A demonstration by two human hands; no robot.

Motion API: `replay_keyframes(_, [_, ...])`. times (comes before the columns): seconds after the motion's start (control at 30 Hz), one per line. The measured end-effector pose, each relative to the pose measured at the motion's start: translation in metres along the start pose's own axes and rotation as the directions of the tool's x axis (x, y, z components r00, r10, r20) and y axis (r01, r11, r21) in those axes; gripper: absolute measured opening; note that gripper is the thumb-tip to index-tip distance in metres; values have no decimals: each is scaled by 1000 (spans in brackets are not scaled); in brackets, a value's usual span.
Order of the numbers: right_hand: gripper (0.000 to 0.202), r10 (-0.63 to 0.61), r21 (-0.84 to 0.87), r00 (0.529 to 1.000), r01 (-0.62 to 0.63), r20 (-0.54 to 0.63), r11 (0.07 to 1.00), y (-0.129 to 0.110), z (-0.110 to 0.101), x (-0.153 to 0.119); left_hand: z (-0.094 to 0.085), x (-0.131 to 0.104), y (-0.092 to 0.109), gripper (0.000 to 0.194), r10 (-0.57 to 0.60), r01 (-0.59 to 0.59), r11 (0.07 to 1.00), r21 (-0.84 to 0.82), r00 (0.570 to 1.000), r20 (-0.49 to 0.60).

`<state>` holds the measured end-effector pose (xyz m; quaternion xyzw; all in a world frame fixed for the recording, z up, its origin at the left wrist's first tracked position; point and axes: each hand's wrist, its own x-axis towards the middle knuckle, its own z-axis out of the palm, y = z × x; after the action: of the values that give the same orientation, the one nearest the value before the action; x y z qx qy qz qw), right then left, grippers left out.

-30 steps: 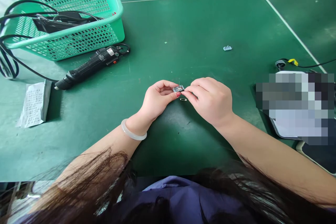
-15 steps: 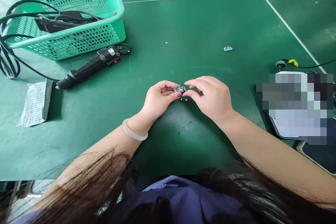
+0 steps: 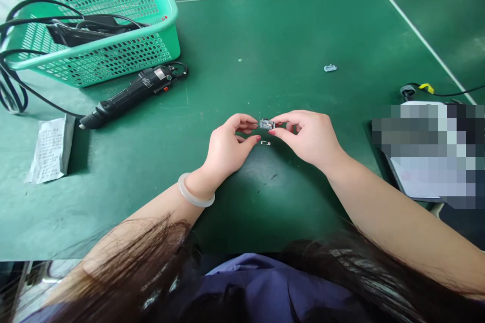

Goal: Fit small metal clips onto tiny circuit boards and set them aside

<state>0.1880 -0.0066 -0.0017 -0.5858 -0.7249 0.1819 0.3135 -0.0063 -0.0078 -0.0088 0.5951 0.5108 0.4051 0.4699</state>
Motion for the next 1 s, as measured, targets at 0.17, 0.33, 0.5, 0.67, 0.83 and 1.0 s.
replay_keyframes(0.17, [14, 44, -3, 995, -45, -89, 999, 6, 3, 1, 2, 2, -6, 7, 222, -285, 859, 426, 956, 191])
replay_keyframes(0.33, [12, 65, 2, 993, -65, -101, 998, 6, 6, 2, 14, 10, -8, 9, 221, -360, 762, 538, 926, 307])
replay_keyframes(0.5, [13, 66, 12, 991, -66, -116, 998, 6, 7, 3, 23, 10, -8, 16, 226, -442, 638, 630, 890, 395])
replay_keyframes(0.67, [13, 66, 1, 991, -66, -121, 998, 6, 7, 4, 19, 6, -8, 17, 264, -456, 593, 663, 889, 376])
replay_keyframes(0.83, [12, 34, -27, 994, -37, -106, 999, 8, 8, 4, 9, 5, -3, 25, 294, -416, 705, 575, 909, 297])
replay_keyframes(1.0, [11, 15, -38, 995, -19, -100, 999, 11, 10, 3, 5, 4, 0, 23, 280, -372, 854, 365, 918, 281])
